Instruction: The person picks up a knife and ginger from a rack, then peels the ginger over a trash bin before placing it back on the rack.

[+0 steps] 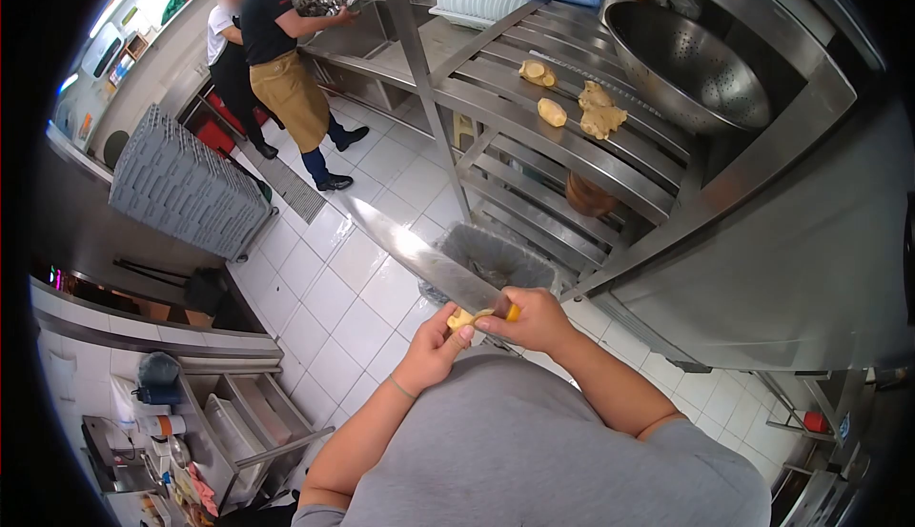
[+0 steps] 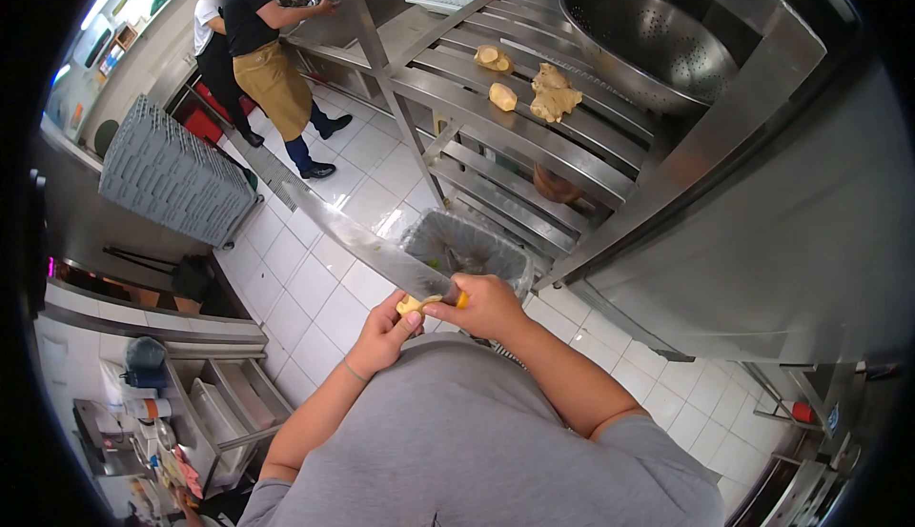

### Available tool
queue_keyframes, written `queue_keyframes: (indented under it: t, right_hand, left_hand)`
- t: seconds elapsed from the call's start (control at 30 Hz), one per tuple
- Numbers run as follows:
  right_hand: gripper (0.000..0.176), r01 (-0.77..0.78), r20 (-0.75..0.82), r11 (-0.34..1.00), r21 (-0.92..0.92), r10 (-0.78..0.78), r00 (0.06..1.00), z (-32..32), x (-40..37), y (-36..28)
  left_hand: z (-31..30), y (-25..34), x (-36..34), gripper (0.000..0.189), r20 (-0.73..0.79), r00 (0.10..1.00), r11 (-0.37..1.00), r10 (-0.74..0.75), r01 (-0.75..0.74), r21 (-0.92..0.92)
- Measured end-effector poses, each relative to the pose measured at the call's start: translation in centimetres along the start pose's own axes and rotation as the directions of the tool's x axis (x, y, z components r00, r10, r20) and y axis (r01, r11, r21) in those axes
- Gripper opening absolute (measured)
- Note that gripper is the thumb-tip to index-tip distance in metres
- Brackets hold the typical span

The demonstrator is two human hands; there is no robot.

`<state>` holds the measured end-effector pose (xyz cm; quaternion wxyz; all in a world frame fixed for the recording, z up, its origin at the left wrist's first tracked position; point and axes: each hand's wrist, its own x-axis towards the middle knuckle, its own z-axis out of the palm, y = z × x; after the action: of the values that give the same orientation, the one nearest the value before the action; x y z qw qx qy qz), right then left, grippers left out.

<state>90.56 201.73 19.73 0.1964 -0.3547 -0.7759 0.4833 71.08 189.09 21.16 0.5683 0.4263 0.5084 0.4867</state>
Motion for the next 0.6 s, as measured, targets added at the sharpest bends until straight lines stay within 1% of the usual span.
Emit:
queue_keyframes:
  t: [0.07,0.1,0.17,0.2,0.23,0.27,0.3,0.33,0.37,0.4,0.47,0.5,0.53,0.57,0.6]
  right_hand:
    - [0.043,0.118,-0.083,0.99,-0.076,-0.124,0.989,0.2,-0.2,-0.6]
    - [0.043,0.119,-0.083,0.99,-0.076,-0.125,0.989,0.4,-0.2,-0.7]
    - [0.042,0.185,-0.108,0.979,-0.08,-0.193,0.975,0.6,-0.1,-0.9]
    - [0.042,0.187,-0.108,0.979,-0.08,-0.195,0.975,0.6,-0.1,-0.9]
    - [0.044,0.127,-0.069,0.992,0.004,-0.127,0.99,0.6,-0.1,-0.8]
    - [0.047,0.063,-0.025,0.994,0.087,-0.061,0.998,0.6,0.0,-0.7]
    - [0.047,0.065,-0.025,0.994,0.087,-0.063,0.998,0.6,0.0,-0.7]
    - [0.047,0.024,-0.027,0.985,0.171,-0.019,0.999,0.6,0.1,-0.8]
    - [0.047,-0.016,-0.024,0.967,0.254,0.023,0.999,0.6,0.2,-0.9]
    - [0.047,-0.016,-0.022,0.967,0.254,0.022,1.0,0.4,0.3,-1.0]
    - [0.05,0.015,-0.022,0.994,0.106,-0.012,1.0,0.0,0.2,-1.0]
    - [0.05,0.012,-0.024,0.994,0.108,-0.009,1.0,0.0,0.1,-0.9]
    - [0.053,0.023,-0.041,0.998,0.066,-0.021,0.999,0.1,0.1,-0.9]
    - [0.055,0.035,-0.056,0.999,0.022,-0.034,0.998,0.1,0.1,-0.9]
    - [0.055,0.035,-0.057,0.999,0.022,-0.033,0.998,0.1,0.0,-1.0]
  left_hand:
    - [-0.1,-0.4,-0.1,0.034,-0.012,1.0,1.0,-0.008,0.008,0.014]
    - [-0.1,-0.5,-0.1,0.033,-0.024,1.0,0.999,-0.015,0.016,0.028]
    - [-0.2,-0.7,-0.2,0.033,-0.026,1.0,0.999,-0.001,0.002,0.041]
    - [-0.3,-0.7,-0.2,0.034,-0.027,1.0,0.999,0.01,-0.009,0.054]
    - [-0.2,-0.5,-0.2,0.034,-0.028,1.0,0.998,0.011,-0.01,0.055]
    - [0.0,-0.3,-0.1,0.035,-0.048,0.999,1.0,0.015,-0.015,-0.009]
    - [0.1,-0.1,-0.1,0.037,-0.069,0.997,0.997,0.017,-0.022,-0.073]
    - [0.1,-0.1,-0.1,0.037,-0.069,0.997,0.997,0.019,-0.024,-0.073]
    - [0.0,-0.1,-0.2,0.04,-0.092,0.995,0.986,-0.033,0.017,-0.169]
    - [0.0,-0.1,-0.3,0.043,-0.109,0.99,0.963,-0.089,0.057,-0.264]
    - [0.0,-0.5,-0.4,0.045,-0.106,0.99,0.962,-0.088,0.057,-0.267]
    - [-0.1,-0.7,-0.4,0.046,-0.102,0.991,0.961,-0.086,0.055,-0.27]
    - [-0.3,-1.1,-0.3,0.046,-0.1,0.991,0.961,-0.087,0.057,-0.269]
    - [-0.4,-1.6,-0.1,0.046,-0.095,0.993,0.975,-0.067,0.046,-0.216]
    - [-0.6,-2.1,0.0,0.046,-0.089,0.995,0.986,-0.047,0.032,-0.161]
